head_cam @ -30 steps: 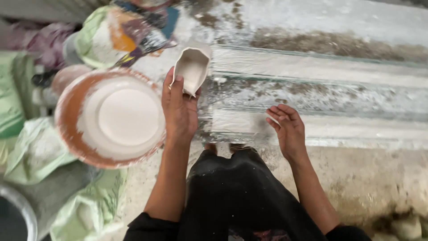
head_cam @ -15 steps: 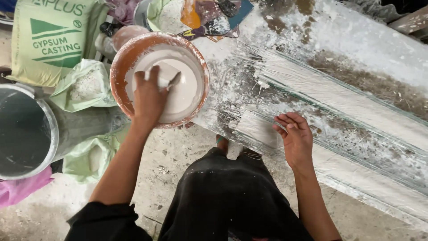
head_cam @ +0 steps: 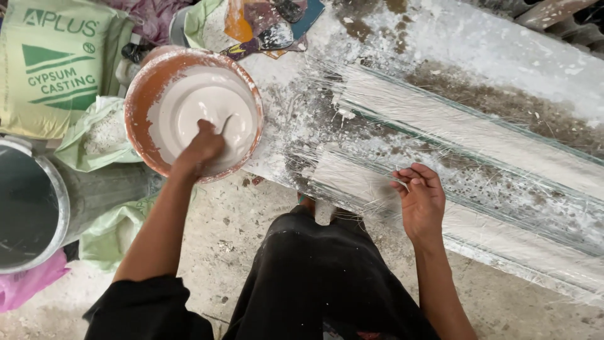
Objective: Applying fiberglass reinforcement and liquid gypsum to a molding cast.
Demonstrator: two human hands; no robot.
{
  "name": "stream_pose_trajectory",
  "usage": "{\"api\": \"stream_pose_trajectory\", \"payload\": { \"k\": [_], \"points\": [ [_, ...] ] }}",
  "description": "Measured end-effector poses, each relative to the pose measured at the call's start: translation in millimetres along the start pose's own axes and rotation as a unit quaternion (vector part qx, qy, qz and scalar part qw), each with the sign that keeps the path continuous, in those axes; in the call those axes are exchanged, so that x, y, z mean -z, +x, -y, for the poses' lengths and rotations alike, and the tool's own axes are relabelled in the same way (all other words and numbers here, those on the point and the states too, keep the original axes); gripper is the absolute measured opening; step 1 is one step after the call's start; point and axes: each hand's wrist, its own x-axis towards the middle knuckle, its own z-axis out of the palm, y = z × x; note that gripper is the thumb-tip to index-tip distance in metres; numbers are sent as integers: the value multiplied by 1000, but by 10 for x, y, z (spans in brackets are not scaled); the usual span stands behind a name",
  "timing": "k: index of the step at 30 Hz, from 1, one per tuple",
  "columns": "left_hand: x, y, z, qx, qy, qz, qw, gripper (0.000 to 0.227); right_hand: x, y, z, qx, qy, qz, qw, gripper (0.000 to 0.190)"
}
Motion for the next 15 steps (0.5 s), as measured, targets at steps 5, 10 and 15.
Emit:
{"api": "stream_pose_trajectory", "payload": {
  "k": [5,10,15],
  "points": [
    [241,-85,82,48,-333,95,937,51,183,28,155,15,6,-28,999,22],
    [606,-618,-261,53,-523,94,845,56,450,28,309,32,40,-57,997,21],
    [841,-1313,-937,-70,-604,65,791,53,826,-22,385,37,74,-77,994,20]
  ]
}}
